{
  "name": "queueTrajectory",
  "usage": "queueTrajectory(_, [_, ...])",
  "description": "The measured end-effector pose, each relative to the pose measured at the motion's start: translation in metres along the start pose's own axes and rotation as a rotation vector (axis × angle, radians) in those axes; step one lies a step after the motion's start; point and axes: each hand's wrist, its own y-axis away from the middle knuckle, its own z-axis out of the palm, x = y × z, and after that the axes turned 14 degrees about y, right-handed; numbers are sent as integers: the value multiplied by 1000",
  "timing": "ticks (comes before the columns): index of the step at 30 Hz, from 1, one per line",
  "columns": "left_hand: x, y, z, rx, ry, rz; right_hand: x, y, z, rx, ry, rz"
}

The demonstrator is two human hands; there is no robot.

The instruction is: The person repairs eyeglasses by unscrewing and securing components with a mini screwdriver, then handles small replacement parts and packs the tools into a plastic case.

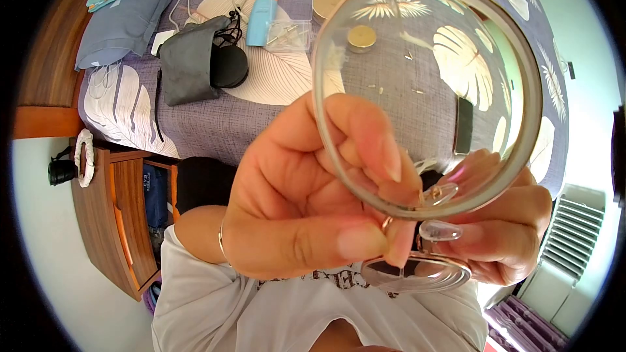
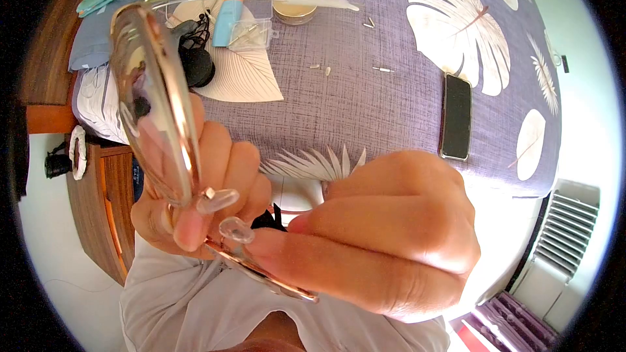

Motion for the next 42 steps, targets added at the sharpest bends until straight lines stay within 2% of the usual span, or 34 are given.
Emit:
queueTrajectory(6, [4, 0, 2, -7, 8, 7, 1, -1, 4, 40, -16, 30])
queueTrajectory(8, [6, 0, 2, -10, -26, 5, 2, -2, 7, 169, -86, 107])
queueTrajectory(10, [9, -2, -1, -88, -146, 30, 17, -4, -9, 69, -109, 5])
queueTrajectory(12, [13, -3, -5, -143, -244, 59, 22, -7, -21, -39, -94, 73])
queueTrajectory(15, [13, -3, -8, -152, -360, 153, 27, -5, -41, -346, -246, 99])
queueTrajectory(21, [12, -1, -10, -146, -494, 295, 21, -13, -47, -511, -394, -76])
queueTrajectory(23, [12, -2, -11, -141, -513, 312, 17, -6, -39, -367, -286, -34])
queueTrajectory(24, [11, -2, -11, -138, -518, 319, 18, -4, -35, -367, -286, -33])
queueTrajectory(26, [10, -2, -11, -134, -516, 331, 21, -3, -27, -103, -392, 25])
queueTrajectory(28, [7, -1, -11, -133, -464, 330, 19, -9, -15, -128, -271, 43])
queueTrajectory(30, [4, -3, -16, -139, -270, 283, 15, -16, 6, -10, -390, 72])
queueTrajectory(31, [8, -8, -27, -266, -63, 118, 13, -16, 12, 31, -429, 81])
queueTrajectory(33, [10, -8, -30, -389, 145, -48, 12, -14, 15, 57, -274, 26])
queueTrajectory(34, [10, -6, -19, -243, 53, -32, 12, -13, 17, 67, -222, 8])
queueTrajectory(36, [8, -7, -17, -95, -38, -16, 8, -11, 22, 128, -224, 94])
queueTrajectory(37, [7, -11, -26, -209, 97, -49, 4, -11, 24, 156, -241, 139])
queueTrajectory(40, [1, -14, -36, -319, 265, -100, -3, -11, 30, 242, -132, 194])
queueTrajectory(42, [1, -14, -33, -255, 368, -144, -9, -13, 34, 281, -42, 220])
